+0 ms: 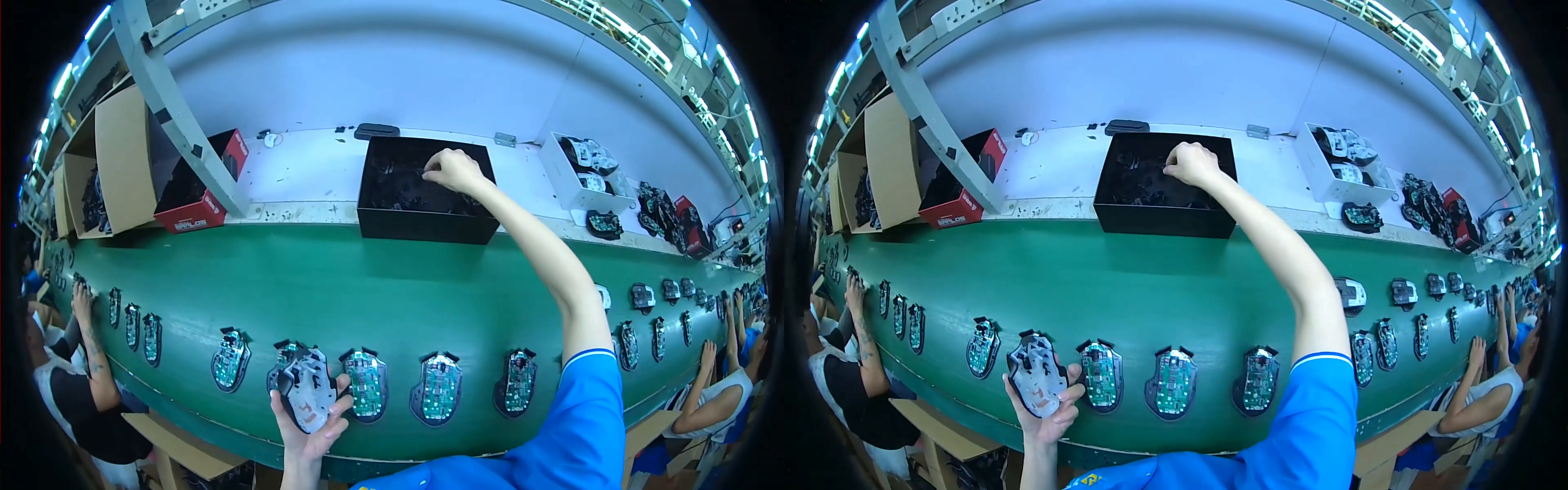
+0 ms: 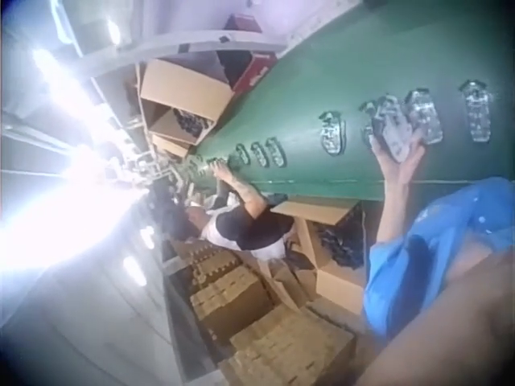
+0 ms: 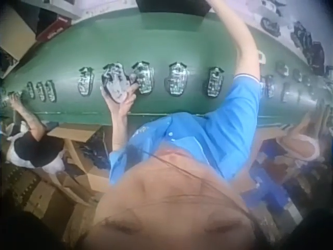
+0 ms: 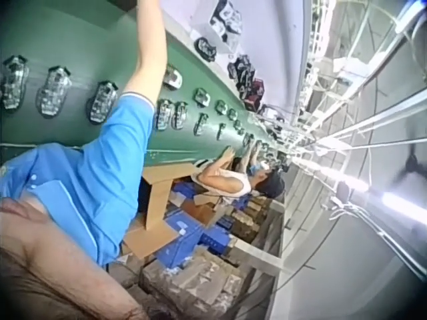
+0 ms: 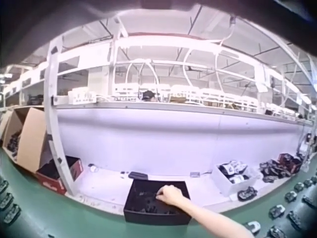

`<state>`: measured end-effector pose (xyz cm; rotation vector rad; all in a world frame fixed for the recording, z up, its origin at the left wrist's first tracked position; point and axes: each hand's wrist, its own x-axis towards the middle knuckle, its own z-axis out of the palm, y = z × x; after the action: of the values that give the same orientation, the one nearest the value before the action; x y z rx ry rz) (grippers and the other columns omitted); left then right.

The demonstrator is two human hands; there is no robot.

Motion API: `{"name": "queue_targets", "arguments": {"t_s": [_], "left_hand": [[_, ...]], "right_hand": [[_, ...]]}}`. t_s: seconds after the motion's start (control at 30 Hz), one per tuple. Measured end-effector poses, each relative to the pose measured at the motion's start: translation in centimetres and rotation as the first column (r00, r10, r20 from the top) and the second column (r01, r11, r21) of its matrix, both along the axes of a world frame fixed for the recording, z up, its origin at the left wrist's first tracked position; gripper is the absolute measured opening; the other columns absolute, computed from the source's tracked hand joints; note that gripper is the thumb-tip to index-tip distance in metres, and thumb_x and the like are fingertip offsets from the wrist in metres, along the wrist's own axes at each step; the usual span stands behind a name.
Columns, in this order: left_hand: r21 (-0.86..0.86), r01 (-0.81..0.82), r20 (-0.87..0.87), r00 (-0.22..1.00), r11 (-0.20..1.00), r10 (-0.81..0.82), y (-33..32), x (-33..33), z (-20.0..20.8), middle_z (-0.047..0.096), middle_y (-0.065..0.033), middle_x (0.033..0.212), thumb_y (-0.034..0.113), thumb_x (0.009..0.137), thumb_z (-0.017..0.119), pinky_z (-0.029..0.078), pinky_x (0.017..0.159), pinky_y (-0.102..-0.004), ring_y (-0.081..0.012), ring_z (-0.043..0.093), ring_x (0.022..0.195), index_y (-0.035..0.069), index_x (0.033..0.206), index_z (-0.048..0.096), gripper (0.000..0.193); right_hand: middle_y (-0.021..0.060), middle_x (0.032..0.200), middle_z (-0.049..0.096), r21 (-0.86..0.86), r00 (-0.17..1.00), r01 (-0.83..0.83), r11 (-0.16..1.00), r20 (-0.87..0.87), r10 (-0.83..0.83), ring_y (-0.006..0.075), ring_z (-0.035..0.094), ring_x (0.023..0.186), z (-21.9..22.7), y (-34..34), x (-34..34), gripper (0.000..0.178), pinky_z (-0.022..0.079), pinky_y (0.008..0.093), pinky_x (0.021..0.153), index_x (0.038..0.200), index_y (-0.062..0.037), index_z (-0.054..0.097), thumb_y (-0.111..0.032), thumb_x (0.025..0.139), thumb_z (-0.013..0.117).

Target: The person assembles computer mouse shells by inserting small plastic components into them by hand and placing them on a conveyor belt, then unpacks plastic bags of parts from a cardboard box.

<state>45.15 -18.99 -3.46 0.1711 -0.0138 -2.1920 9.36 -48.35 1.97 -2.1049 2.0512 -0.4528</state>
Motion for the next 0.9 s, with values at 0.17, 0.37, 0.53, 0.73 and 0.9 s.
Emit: {"name": "queue_targets", "arguments": {"t_s": [0.17,0.37,0.53,0.73,0.9], "left_hand": [[0.075,-0.096,0.001,0.995,0.993,0.096,-0.4,0.1,0.2,0.043,-0.0147,0.116,0.061,0.081,0.054,0.033,0.044,-0.0232,-0.019,0.038,0.074,0.002,0.13,0.04,0.078],[0.211,0.05,-0.252,0.968,0.976,0.005,-0.7,-2.0,0.9,0.042,-0.0164,0.117,0.06,0.082,0.052,0.039,0.043,-0.026,-0.0209,0.042,0.075,-0.001,0.132,0.03,0.082],[0.135,0.264,-0.354,0.913,0.955,-0.202,0.0,-2.8,1.5,0.042,-0.0227,0.12,0.059,0.088,0.04,0.05,0.048,-0.0331,-0.0287,0.05,0.076,0.01,0.136,0.031,0.07],[0.118,0.336,0.023,0.94,0.934,-0.341,1.6,-4.0,3.6,0.054,-0.0248,0.116,0.058,0.092,0.025,0.058,0.058,-0.0439,-0.0342,0.063,0.09,0.007,0.135,0.035,0.068],[0.088,0.373,-0.008,0.928,0.924,-0.374,4.8,-5.3,4.9,0.057,-0.0184,0.112,0.055,0.089,0.04,0.058,0.059,-0.0488,-0.0377,0.06,0.098,0.006,0.128,0.044,0.063]], "right_hand": [[0.0167,0.097,0.066,0.119,0.978,0.208,0.971,-0.057,-0.202,0.0318,0.064,0.092,-1.9,-2.6,3.6,0.042,0.051,0.0402,0.08,0.095,-0.004,0.067,-0.039,0.073,0.072],[0.0083,0.083,0.069,0.311,0.924,0.087,0.946,0.331,-0.193,0.0167,0.067,0.069,-1.4,-2.4,-0.6,0.026,0.055,0.0305,0.059,0.091,-0.0039,0.069,-0.025,0.077,0.068],[0.0034,0.07,0.061,-0.065,0.914,-0.092,0.994,0.391,0.11,0.0054,0.057,0.058,7.5,10.3,0.0,0.026,0.04,0.0176,0.037,0.097,-0.0027,0.067,-0.025,0.085,0.06],[0.0053,0.079,0.056,-0.184,0.554,-0.829,0.529,-0.133,0.822,0.0161,0.059,0.068,10.4,27.2,9.9,0.022,0.047,0.0272,0.044,0.088,-0.002,0.061,-0.006,0.066,0.062],[0.0052,0.069,0.042,-0.044,0.457,-0.882,0.469,-0.319,0.83,0.014,0.049,0.061,8.8,31.8,10.6,0.021,0.041,0.0269,0.036,0.071,0.002,0.053,-0.016,0.066,0.062]]}}
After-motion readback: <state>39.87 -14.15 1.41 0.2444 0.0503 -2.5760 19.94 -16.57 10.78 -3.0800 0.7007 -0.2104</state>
